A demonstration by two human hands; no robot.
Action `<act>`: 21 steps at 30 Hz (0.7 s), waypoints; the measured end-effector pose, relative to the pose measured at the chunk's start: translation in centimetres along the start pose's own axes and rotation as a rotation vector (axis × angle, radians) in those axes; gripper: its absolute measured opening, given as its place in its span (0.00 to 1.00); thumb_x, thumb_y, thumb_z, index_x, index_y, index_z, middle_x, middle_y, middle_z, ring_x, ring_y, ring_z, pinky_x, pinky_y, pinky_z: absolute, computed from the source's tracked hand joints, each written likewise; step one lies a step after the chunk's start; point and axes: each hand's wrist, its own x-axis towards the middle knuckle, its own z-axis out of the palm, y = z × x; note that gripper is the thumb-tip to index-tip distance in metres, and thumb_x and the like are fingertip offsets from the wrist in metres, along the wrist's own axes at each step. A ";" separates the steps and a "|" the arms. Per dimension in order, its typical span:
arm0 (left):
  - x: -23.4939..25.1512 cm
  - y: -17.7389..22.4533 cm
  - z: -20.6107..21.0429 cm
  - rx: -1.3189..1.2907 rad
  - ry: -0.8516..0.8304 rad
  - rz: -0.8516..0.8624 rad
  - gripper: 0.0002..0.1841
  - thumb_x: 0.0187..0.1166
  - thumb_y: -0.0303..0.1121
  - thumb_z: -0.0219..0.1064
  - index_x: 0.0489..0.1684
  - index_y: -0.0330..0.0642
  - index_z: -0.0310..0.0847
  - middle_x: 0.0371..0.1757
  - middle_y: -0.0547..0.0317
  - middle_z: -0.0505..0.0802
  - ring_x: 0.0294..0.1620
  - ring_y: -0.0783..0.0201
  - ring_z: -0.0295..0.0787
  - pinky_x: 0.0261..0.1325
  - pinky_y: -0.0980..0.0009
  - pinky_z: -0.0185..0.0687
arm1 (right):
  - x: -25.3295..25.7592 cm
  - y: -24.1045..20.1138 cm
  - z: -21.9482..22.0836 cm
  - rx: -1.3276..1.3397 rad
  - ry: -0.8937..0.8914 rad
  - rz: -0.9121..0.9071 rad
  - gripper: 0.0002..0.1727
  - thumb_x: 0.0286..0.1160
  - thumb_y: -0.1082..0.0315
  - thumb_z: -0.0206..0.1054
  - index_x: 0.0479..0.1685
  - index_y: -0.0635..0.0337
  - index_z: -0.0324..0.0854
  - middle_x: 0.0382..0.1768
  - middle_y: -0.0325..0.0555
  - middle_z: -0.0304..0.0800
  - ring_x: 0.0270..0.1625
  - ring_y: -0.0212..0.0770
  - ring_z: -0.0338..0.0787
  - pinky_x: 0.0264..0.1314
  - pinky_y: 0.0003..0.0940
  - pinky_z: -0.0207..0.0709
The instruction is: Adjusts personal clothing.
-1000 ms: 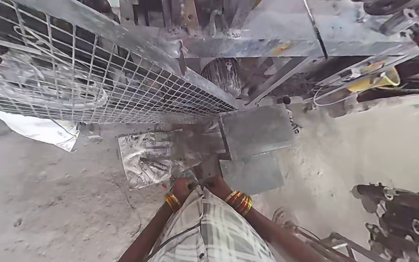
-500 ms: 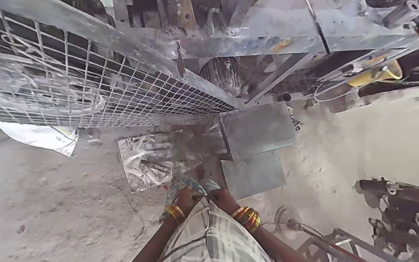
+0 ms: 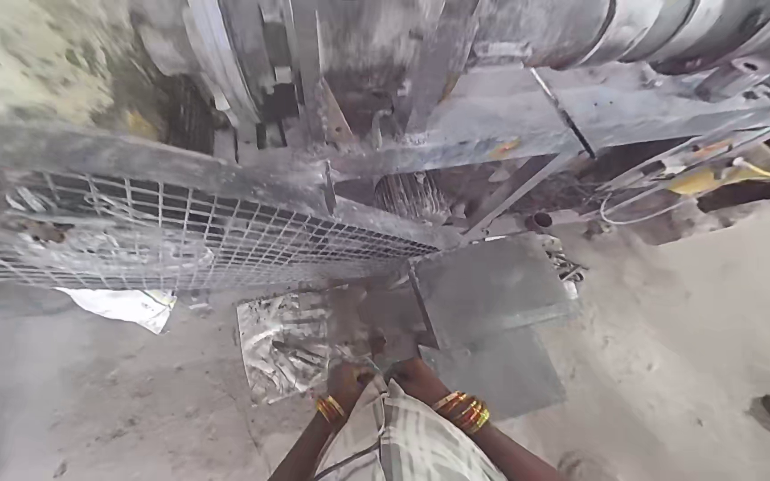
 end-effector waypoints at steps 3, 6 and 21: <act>1.4 2.2 -0.5 0.018 0.037 -0.003 0.12 0.82 0.23 0.63 0.51 0.21 0.89 0.49 0.31 0.94 0.55 0.44 0.91 0.69 0.52 0.78 | 1.9 0.6 -2.8 0.031 -0.061 0.069 0.13 0.82 0.72 0.64 0.47 0.77 0.88 0.42 0.63 0.92 0.45 0.48 0.89 0.58 0.45 0.78; 2.9 3.3 -0.7 0.036 0.080 0.019 0.12 0.82 0.23 0.62 0.50 0.20 0.89 0.49 0.30 0.94 0.55 0.43 0.91 0.70 0.52 0.78 | 3.4 0.7 -5.5 0.035 -0.141 0.068 0.14 0.84 0.69 0.63 0.46 0.76 0.87 0.40 0.59 0.90 0.43 0.44 0.86 0.55 0.43 0.76; 8.3 7.0 -0.3 0.069 0.069 -0.067 0.15 0.86 0.24 0.57 0.50 0.16 0.85 0.50 0.24 0.92 0.57 0.37 0.89 0.70 0.48 0.76 | 7.3 1.0 -13.2 -0.082 -0.289 0.009 0.16 0.81 0.68 0.66 0.49 0.77 0.87 0.45 0.68 0.91 0.50 0.59 0.89 0.61 0.56 0.76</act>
